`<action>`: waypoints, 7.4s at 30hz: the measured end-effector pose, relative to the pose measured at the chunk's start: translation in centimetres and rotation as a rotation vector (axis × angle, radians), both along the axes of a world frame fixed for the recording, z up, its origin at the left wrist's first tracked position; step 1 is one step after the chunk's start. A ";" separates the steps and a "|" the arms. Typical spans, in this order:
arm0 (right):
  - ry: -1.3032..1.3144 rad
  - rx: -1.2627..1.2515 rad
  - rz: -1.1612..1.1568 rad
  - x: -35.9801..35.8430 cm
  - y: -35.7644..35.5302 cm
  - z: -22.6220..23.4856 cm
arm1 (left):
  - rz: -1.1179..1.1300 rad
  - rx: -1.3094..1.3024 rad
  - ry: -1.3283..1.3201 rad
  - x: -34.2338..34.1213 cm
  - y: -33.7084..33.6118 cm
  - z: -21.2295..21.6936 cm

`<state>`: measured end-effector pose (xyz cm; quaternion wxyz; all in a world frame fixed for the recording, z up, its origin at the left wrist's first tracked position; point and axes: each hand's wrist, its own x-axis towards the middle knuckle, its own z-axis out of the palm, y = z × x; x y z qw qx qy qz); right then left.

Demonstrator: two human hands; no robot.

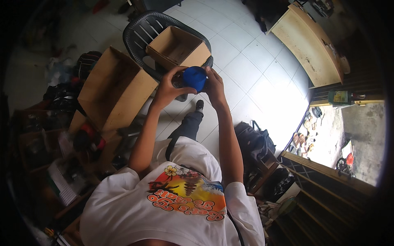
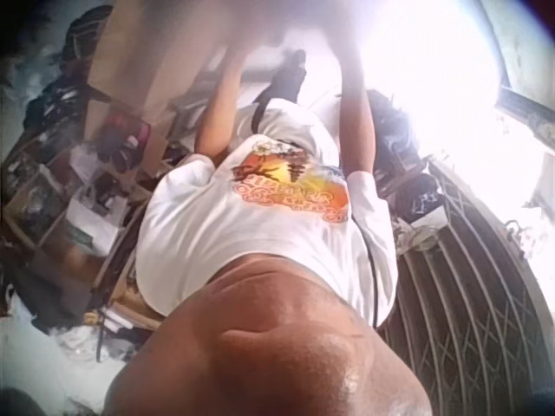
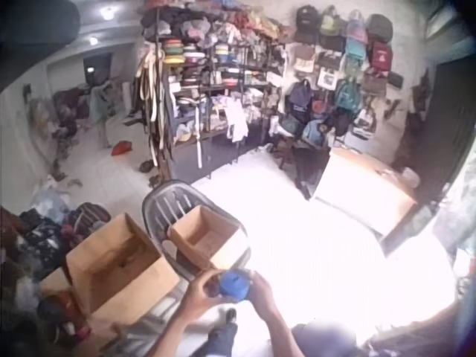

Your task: The person picks up various rolls of tape and elastic from a box and places them onto shelves in a workshop.

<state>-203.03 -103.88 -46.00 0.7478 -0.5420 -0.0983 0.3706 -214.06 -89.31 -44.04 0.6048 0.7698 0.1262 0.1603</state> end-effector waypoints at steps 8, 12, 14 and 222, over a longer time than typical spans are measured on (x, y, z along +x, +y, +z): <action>-0.086 -0.141 -0.063 18.1 0.4 2.3 | -0.086 -0.122 -0.128 20.7 0.9 -0.3; -0.063 -0.098 -0.153 25.3 -0.8 4.6 | -0.150 -0.051 -0.172 30.1 0.5 1.4; -0.061 -0.057 -0.178 29.2 -1.0 4.5 | -0.132 0.019 -0.223 34.9 0.4 1.3; -0.866 0.882 1.267 168.0 78.9 20.8 | 1.827 0.474 -0.073 168.1 53.8 17.6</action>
